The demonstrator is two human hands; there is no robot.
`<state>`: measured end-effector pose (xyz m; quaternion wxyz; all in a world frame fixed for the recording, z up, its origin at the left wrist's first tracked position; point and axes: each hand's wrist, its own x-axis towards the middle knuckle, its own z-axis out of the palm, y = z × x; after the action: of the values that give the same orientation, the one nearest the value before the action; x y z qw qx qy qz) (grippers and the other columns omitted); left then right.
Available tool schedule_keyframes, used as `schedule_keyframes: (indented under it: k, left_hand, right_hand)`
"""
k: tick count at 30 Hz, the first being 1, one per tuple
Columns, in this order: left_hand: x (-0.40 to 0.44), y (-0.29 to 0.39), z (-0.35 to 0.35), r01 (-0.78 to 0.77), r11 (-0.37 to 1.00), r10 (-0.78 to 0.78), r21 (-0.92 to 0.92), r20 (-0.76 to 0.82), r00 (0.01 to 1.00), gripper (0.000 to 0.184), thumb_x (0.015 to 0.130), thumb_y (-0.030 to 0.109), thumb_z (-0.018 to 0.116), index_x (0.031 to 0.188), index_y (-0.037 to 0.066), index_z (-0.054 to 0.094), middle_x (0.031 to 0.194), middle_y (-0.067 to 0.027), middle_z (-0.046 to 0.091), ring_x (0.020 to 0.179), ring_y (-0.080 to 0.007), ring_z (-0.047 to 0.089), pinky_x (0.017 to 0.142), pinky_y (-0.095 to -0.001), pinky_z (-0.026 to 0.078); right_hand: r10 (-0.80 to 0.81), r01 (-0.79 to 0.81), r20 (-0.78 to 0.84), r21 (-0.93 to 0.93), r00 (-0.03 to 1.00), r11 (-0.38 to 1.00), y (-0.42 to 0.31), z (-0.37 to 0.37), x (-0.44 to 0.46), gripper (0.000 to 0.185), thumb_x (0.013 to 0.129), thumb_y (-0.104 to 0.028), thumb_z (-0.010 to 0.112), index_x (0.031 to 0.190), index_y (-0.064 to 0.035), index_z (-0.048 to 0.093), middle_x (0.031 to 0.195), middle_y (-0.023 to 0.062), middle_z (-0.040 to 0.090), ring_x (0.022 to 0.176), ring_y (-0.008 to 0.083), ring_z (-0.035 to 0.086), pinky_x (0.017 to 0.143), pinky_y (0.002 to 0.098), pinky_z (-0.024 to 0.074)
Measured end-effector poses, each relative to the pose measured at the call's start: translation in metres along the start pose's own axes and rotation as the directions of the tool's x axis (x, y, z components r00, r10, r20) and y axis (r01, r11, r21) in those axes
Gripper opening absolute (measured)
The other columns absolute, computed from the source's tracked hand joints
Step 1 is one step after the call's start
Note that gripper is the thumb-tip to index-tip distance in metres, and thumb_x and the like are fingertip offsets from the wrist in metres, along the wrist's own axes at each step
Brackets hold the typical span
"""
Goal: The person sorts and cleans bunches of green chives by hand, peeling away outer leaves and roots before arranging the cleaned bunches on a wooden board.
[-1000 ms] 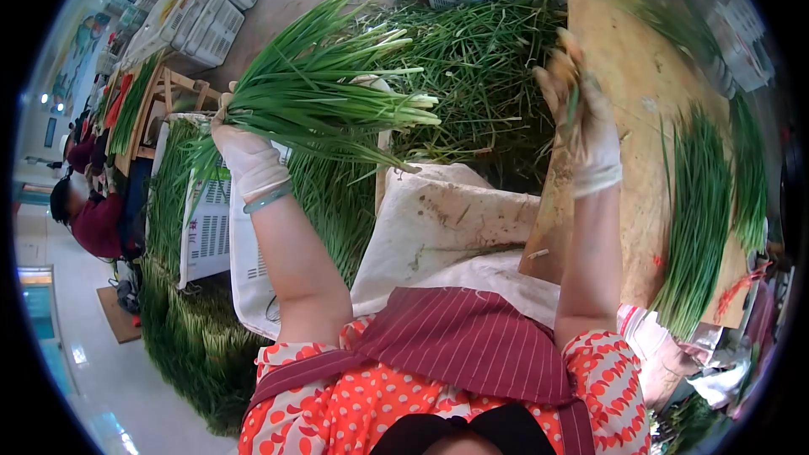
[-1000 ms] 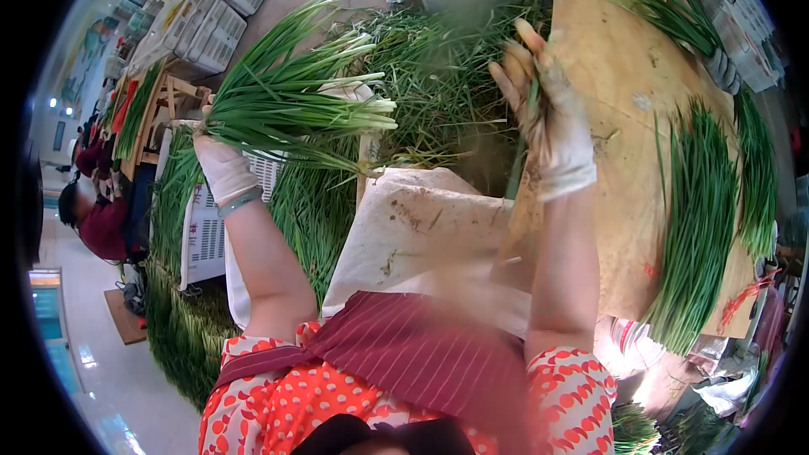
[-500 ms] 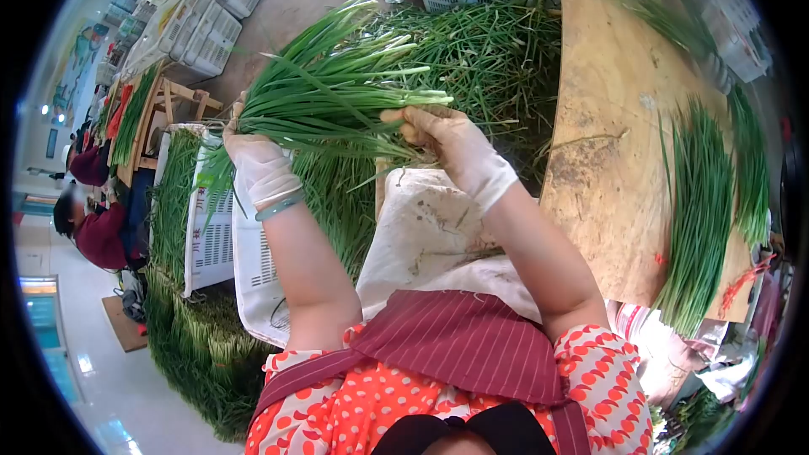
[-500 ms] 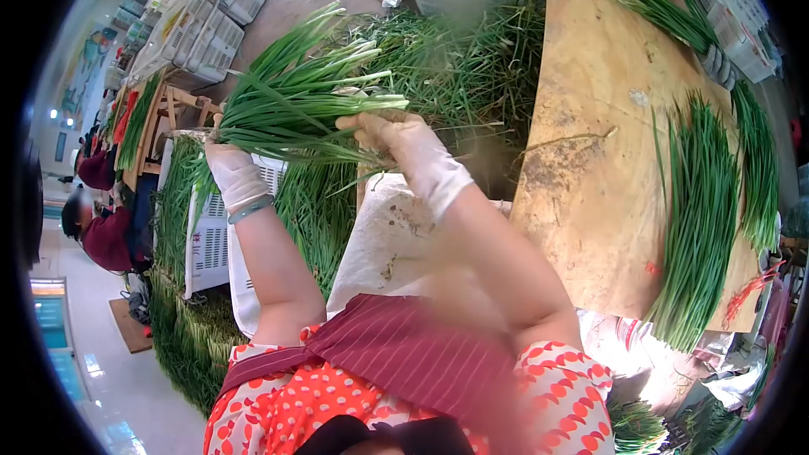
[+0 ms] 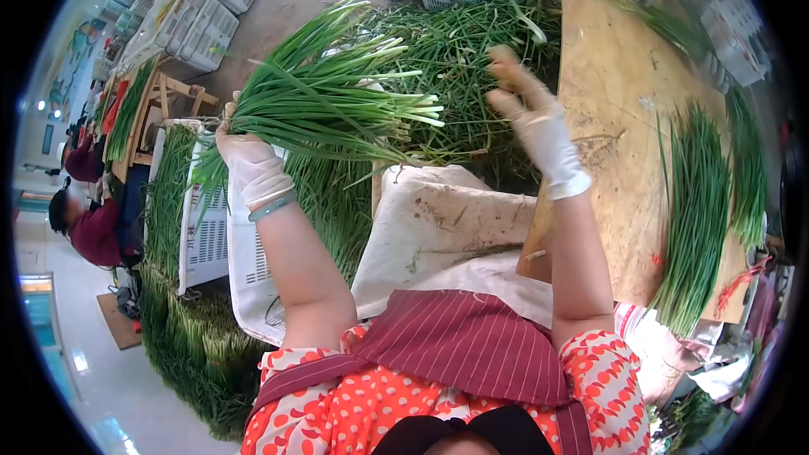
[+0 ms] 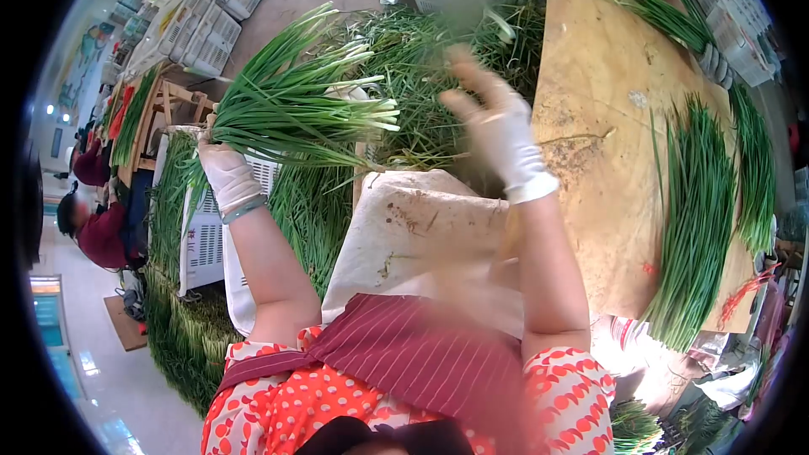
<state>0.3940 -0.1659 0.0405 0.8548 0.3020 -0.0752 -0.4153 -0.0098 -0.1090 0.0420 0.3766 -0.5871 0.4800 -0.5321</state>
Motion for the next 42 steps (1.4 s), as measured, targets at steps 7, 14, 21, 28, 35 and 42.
schedule_keyframes:
  k: [7, 14, 21, 28, 35, 42]
  left_hand:
    - [-0.024, -0.008, 0.014, -0.081, 0.973, 0.071, 0.215, 0.052, 0.996, 0.026, 0.083, 0.011, 0.035, 0.083, 0.0, 0.059, 0.104, -0.0187, 0.063, 0.102, -0.0302, 0.059, 0.097, -0.0478, 0.045]
    - [-0.008, 0.009, -0.001, -0.12, 0.94, 0.094, 0.318, 0.097, 0.991, 0.028, 0.087, 0.012, 0.033, 0.09, -0.001, 0.058, 0.107, -0.0175, 0.061, 0.104, -0.0277, 0.057, 0.099, -0.0433, 0.043]
    - [-0.004, 0.005, 0.011, -0.13, 0.955, 0.084, 0.265, 0.181, 0.98, 0.029, 0.089, 0.009, 0.033, 0.1, -0.002, 0.056, 0.111, -0.0175, 0.06, 0.105, -0.0271, 0.056, 0.099, -0.0427, 0.042]
    - [-0.013, -0.007, 0.035, -0.035, 0.993, 0.044, 0.114, -0.076, 0.996, 0.03, 0.083, 0.016, 0.038, 0.099, 0.002, 0.059, 0.112, -0.0173, 0.061, 0.106, -0.0293, 0.058, 0.094, -0.0462, 0.046]
    - [0.008, -0.01, 0.02, 0.086, 0.984, -0.114, -0.154, -0.183, 0.977, 0.025, 0.079, 0.013, 0.039, 0.088, 0.001, 0.058, 0.103, -0.0189, 0.063, 0.1, -0.0309, 0.06, 0.093, -0.05, 0.045]
    - [0.013, 0.005, 0.005, -0.025, 0.997, 0.023, 0.079, 0.029, 0.999, 0.024, 0.08, 0.013, 0.04, 0.094, 0.003, 0.057, 0.105, -0.0166, 0.062, 0.1, -0.0313, 0.06, 0.094, -0.0503, 0.045]
  right_hand:
    - [-0.487, 0.587, 0.328, -0.428, 0.81, 0.687, -0.018, 0.062, 0.01, 0.037, 0.078, -0.014, 0.067, 0.114, -0.0229, 0.065, 0.101, 0.0036, 0.066, 0.098, 0.0222, 0.06, 0.099, 0.0422, 0.0376]
    - [-0.512, 0.527, 0.171, -0.464, 0.842, 0.712, -0.02, 0.014, 0.004, 0.011, 0.077, -0.008, 0.065, 0.082, -0.0155, 0.071, 0.077, 0.0057, 0.068, 0.077, 0.0233, 0.064, 0.077, 0.0362, 0.0492]
    - [0.188, -0.15, 0.304, -0.143, 0.934, 0.978, 0.006, 0.02, -0.026, 0.043, 0.083, -0.033, 0.068, 0.12, -0.012, 0.061, 0.115, 0.0106, 0.064, 0.101, 0.0234, 0.063, 0.092, 0.0313, 0.0475]
    - [0.384, -0.557, 0.417, 0.469, 0.824, 0.685, 0.005, 0.083, -0.022, 0.03, 0.089, -0.018, 0.063, 0.109, 0.0041, 0.061, 0.099, 0.0141, 0.067, 0.085, 0.019, 0.065, 0.079, 0.0301, 0.0534]
    - [0.533, -0.556, 0.315, 0.739, 0.785, 0.382, -0.011, 0.076, -0.025, 0.02, 0.094, -0.018, 0.055, 0.094, 0.0015, 0.06, 0.1, 0.0163, 0.066, 0.09, 0.0254, 0.066, 0.08, 0.0372, 0.0552]
    - [0.122, -0.102, 0.056, -0.274, 0.991, 0.956, 0.051, 0.043, -0.027, 0.056, 0.089, -0.037, 0.06, 0.13, 0.0, 0.048, 0.121, 0.0171, 0.059, 0.107, 0.0244, 0.06, 0.087, 0.0307, 0.0502]
